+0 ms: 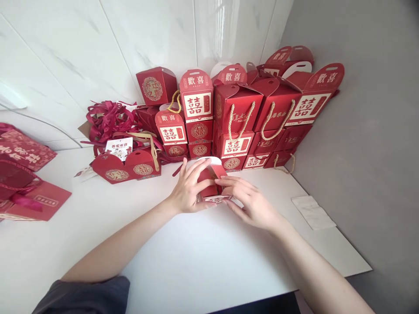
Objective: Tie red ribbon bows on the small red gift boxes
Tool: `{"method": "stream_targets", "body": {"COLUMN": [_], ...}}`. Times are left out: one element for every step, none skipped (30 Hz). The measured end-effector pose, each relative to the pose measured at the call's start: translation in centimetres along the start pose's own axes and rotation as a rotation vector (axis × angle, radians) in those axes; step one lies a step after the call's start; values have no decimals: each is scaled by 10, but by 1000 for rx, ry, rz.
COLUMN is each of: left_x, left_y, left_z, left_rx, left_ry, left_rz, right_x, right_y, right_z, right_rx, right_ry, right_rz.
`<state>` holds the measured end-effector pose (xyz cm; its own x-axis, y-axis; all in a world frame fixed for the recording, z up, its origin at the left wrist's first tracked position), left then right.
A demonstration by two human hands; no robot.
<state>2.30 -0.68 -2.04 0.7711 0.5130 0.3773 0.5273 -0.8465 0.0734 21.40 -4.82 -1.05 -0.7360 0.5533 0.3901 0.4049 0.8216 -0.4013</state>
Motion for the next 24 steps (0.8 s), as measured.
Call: {"method": "stream_targets", "body": {"left_x": [0,-1,-2,-3,-4,-5,-5,-5,-4,-3,-2,-2,-2,-2,-2,-3,-3,-3,-3,-3,-2,-1,0,1], "left_y": [1,2,3,3,2,0,-1,-3,-3,-2,-1,1,3,5,7,10,12,14,16,17,18,17,13,7], "left_z": [1,2,3,2,2,1,1,2,2,3,4,4,4,4,4,5,6,6,6,5,3,-2,-9,-17], "left_rx": [6,-4,-33,-74,-122,-173,-222,-262,-286,-288,-272,-240,-194,-143,-91,-40,7,44,62,57,31,-5,-35,-37], "left_ry": [8,30,67,117,169,209,218,197,158,110,67,44,44,59,72,77,75,67,55,46,39,39,46,57], "left_rz": [2,6,11,9,-2,-22,-49,-73,-87,-91,-90,-88,-90,-97,-110,-127,-144,-162,-173,-170,-156,-143,-148,-180], "right_x": [0,-1,-2,-2,-3,-4,-4,-3,-3,-2,-2,-1,-2,-2,-2,-1,-1,-1,-1,-1,-2,-2,-3,-3], "right_y": [0,2,3,6,8,10,12,14,16,17,18,20,21,21,21,21,21,21,22,23,24,26,27,28], "right_z": [1,2,3,4,5,6,7,9,10,11,11,10,10,10,10,11,13,14,14,14,13,12,11,10], "right_rx": [15,36,63,92,120,142,155,157,147,130,106,71,27,-23,-72,-117,-154,-182,-200,-214,-223,-229,-230,-226], "right_ry": [8,20,35,51,62,70,73,78,91,117,158,209,255,282,277,244,199,155,127,119,124,133,138,141], "right_rz": [2,18,46,81,117,150,173,184,183,177,174,178,186,195,200,206,212,221,233,254,275,291,302,310]}}
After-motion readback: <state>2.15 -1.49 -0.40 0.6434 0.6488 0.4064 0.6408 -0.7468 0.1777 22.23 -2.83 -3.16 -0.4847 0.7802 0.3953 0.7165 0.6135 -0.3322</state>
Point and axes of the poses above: each hand's wrist, its own x-axis towards the middle knuckle, its own z-axis out of the palm, y = z × x, the point moved 4 cm from there along x, towards the middle knuckle, and after that the axes turned 15 degrees about -y, right-handed, at the moved point
